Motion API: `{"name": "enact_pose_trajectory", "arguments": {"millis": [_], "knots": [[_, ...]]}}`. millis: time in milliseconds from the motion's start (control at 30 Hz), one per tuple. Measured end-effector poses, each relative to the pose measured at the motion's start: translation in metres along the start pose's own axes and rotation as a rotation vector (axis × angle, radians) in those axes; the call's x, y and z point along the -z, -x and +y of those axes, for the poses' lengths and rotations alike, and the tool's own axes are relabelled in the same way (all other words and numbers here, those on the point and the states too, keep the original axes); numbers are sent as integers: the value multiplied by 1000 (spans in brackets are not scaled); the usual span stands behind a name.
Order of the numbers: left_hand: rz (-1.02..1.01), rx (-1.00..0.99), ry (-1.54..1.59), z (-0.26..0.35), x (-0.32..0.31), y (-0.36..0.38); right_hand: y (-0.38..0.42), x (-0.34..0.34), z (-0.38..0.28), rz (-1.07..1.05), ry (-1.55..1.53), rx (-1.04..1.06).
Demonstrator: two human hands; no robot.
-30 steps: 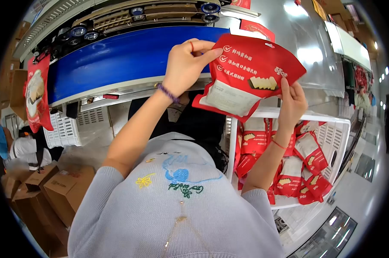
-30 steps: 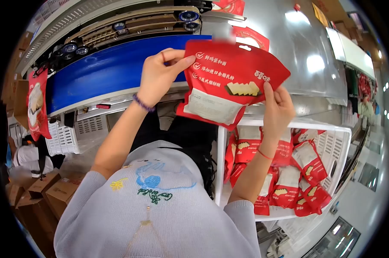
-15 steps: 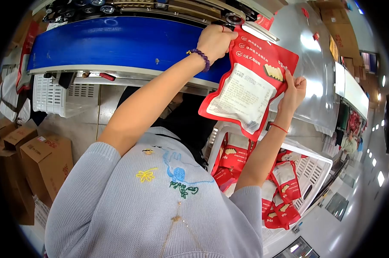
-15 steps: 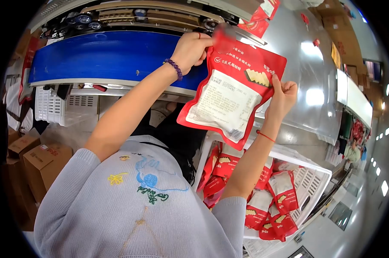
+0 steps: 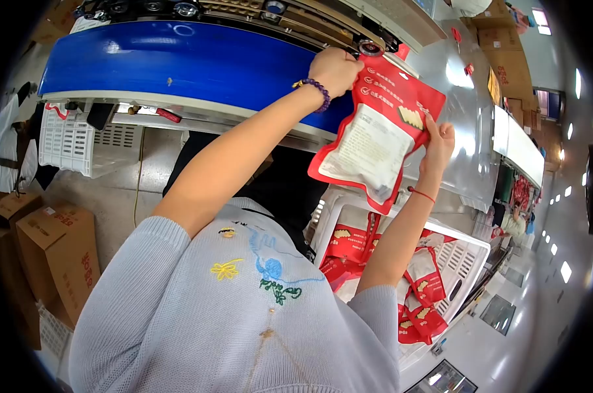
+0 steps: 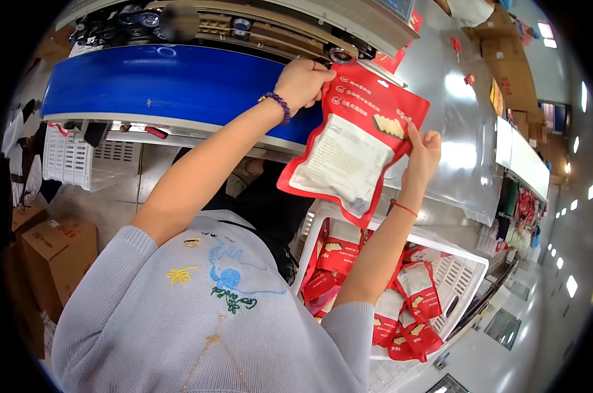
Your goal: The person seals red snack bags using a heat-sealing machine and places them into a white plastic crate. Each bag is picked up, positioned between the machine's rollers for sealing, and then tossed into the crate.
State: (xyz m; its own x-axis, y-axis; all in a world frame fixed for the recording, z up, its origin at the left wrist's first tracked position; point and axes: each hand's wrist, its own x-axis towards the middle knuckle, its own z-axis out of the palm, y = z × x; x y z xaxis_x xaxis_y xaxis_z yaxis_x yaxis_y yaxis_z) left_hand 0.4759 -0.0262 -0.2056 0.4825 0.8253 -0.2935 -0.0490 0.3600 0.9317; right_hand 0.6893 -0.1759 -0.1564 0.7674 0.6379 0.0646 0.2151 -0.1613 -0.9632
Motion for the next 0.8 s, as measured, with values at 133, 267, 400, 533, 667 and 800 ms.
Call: {"name": "enact_pose_trajectory", "arguments": {"millis": [133,267,400,533,667,800], "knots": [[132,-123,-197,8,25,13,1,-27,0,-109,-50,-106],[284,-317,-358,-5,52,6,4,-53,3,-194,-120,-103],[240,-233,-537,19,97,35,6,-87,0,-232,-114,-167],[436,-579,-727,23,137,78,20,-119,-4,-315,-165,-125],[384,-869,-441,57,116,146,41,-113,-13,-393,-165,-125],[-202,-981,-453,63,71,191,88,-27,5,-441,-419,-189]]}}
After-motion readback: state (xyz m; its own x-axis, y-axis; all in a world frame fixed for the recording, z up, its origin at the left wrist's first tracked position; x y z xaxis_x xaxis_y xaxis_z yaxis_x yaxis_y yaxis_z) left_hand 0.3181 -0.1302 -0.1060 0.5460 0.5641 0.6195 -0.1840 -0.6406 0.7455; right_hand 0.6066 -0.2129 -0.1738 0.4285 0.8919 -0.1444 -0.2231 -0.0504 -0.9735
